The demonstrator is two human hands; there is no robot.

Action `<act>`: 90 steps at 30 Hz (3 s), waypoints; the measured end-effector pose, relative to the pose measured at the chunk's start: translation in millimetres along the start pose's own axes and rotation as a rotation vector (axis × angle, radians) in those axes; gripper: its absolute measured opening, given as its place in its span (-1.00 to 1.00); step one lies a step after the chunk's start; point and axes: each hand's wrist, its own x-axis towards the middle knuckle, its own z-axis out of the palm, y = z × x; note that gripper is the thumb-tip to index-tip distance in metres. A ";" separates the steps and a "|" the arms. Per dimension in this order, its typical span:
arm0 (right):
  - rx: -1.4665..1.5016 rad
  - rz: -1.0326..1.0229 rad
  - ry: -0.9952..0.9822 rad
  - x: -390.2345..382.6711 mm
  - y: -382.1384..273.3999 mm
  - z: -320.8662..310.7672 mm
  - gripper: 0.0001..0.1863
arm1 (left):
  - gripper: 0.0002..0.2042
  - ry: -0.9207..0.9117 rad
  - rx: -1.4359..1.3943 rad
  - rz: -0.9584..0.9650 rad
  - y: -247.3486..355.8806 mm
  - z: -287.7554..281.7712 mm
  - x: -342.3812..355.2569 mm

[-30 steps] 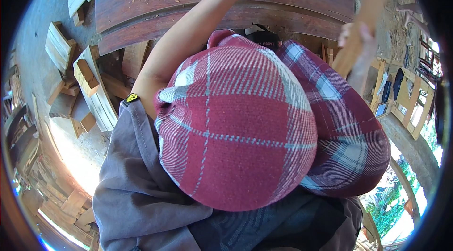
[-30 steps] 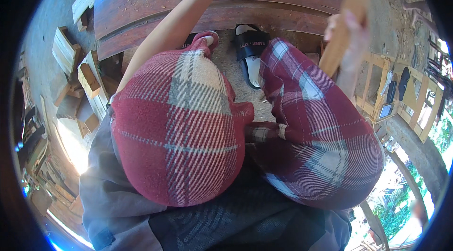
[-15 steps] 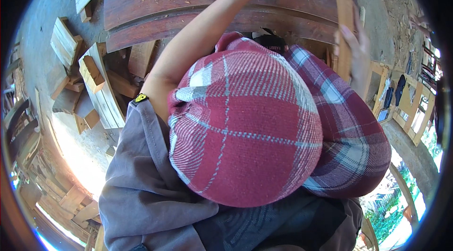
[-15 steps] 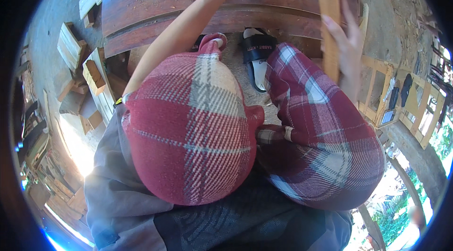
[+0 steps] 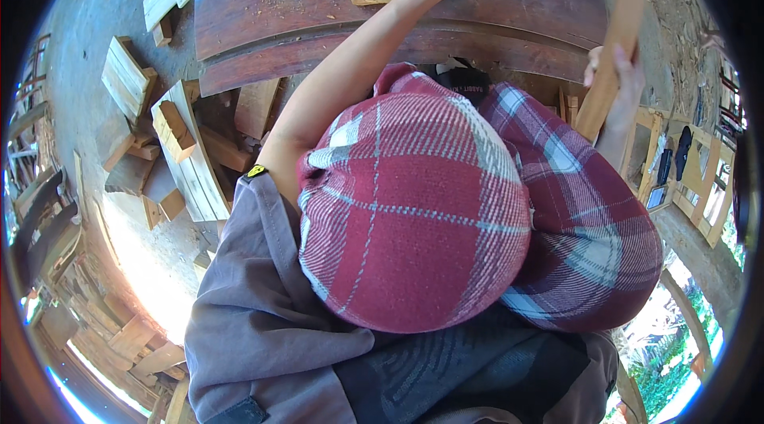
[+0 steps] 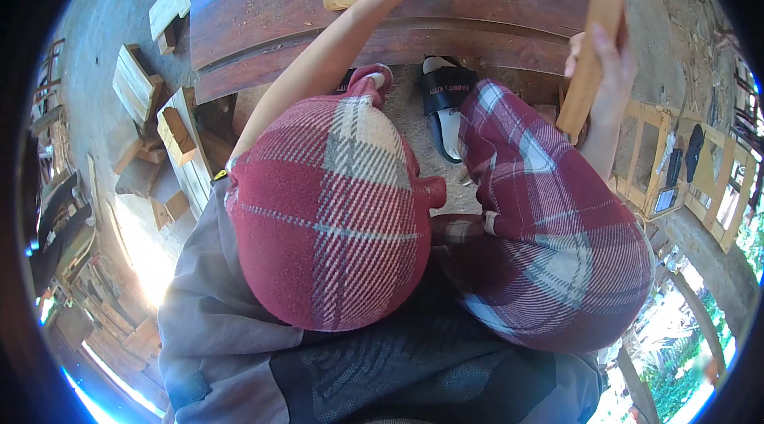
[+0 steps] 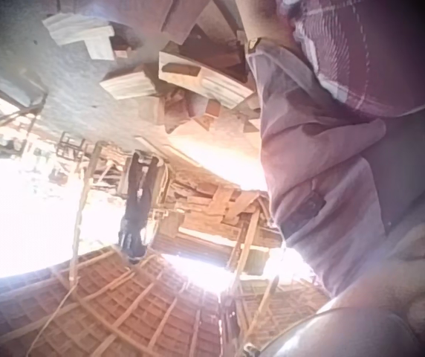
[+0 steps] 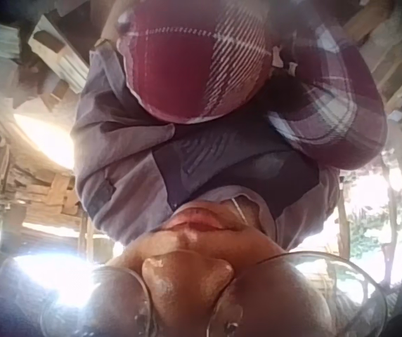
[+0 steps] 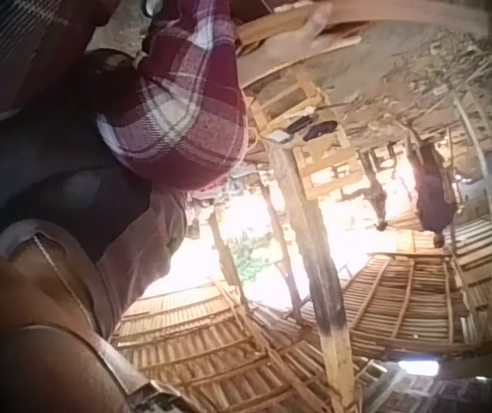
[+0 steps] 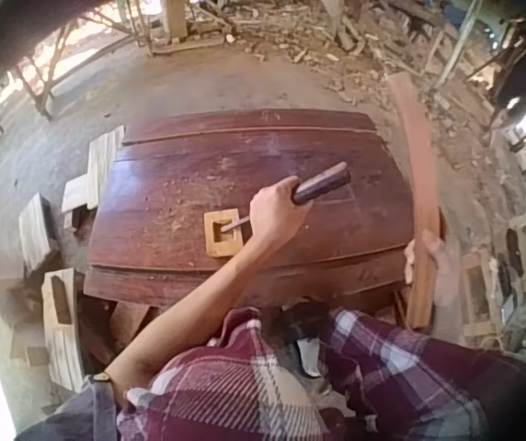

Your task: Chisel a square hole into a piece of wood using a hammer and chisel.

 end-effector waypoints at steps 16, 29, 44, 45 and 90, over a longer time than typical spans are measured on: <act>-0.079 0.069 0.006 -4.0 10.8 31.6 -0.35 | -0.79 -0.022 0.016 -0.076 5.1 -8.9 8.0; -0.586 -0.514 -0.192 19.7 39.0 14.8 -0.25 | -0.78 -0.047 0.031 -0.027 6.9 -2.8 5.9; -0.227 0.038 -0.058 4.2 -1.3 16.5 -0.27 | -0.74 -0.008 0.038 -0.089 0.1 -16.5 0.3; -0.219 0.042 -0.065 3.9 3.0 14.7 -0.27 | -0.75 -0.012 0.050 -0.094 0.0 -17.7 -0.1; -0.251 0.050 -0.029 41.6 146.6 23.0 -0.34 | -0.49 0.118 -0.009 -0.756 -117.8 -132.2 -83.8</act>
